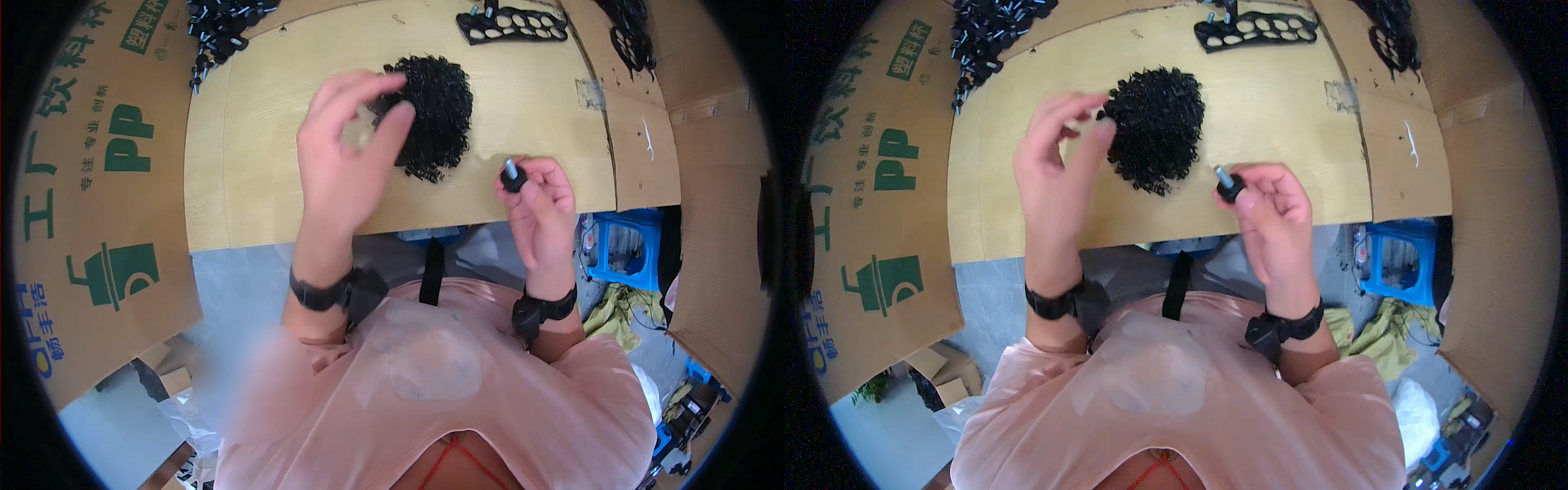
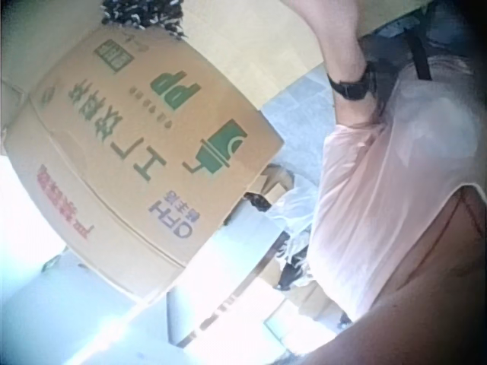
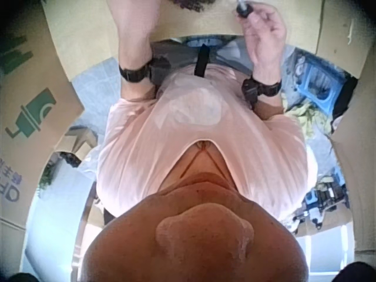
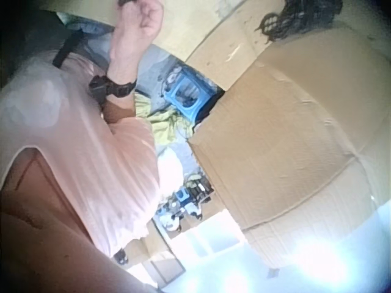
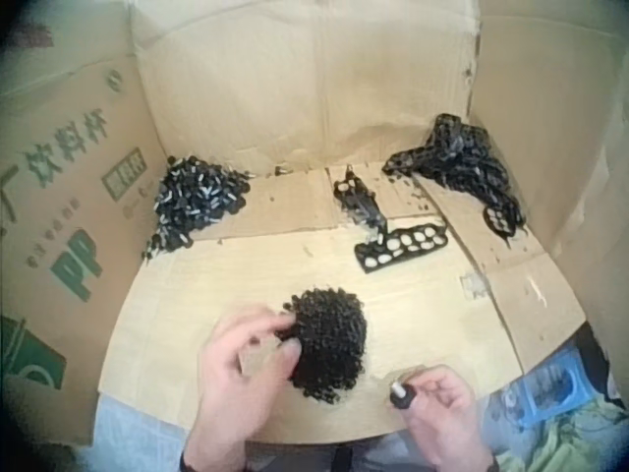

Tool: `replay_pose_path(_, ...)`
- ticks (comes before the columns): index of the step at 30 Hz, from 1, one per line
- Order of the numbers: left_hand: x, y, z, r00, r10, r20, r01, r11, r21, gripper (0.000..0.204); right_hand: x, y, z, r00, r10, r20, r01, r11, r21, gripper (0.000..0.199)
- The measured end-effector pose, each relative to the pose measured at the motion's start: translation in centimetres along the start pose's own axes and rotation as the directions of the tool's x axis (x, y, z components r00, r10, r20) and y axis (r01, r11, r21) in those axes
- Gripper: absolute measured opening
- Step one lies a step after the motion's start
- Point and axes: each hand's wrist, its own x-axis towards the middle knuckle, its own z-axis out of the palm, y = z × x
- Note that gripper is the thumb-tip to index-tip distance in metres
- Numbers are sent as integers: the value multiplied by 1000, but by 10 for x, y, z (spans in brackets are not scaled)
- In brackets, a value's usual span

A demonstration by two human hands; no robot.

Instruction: Picking up small black rings and assembling them onto a blue and silver sensor component, then placing the assembled parts into a plastic frame.

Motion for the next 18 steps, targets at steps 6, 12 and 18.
replay_pose_path(6, -55, 27, -5, 909, 130, 395, -113, 991, -66, 9, -16, -8, 11, 978, 91, 188, 25, 843, -537, 30)
replay_pose_path(12, -92, 23, -1, 927, 71, 368, -39, 995, -94, 19, -16, -6, 7, 914, 160, 373, 139, 741, -657, 29)
replay_pose_path(18, -104, 27, -7, 863, -22, 504, 92, 989, -114, 23, -16, -11, 12, 852, 175, 493, 288, 630, -721, 29)
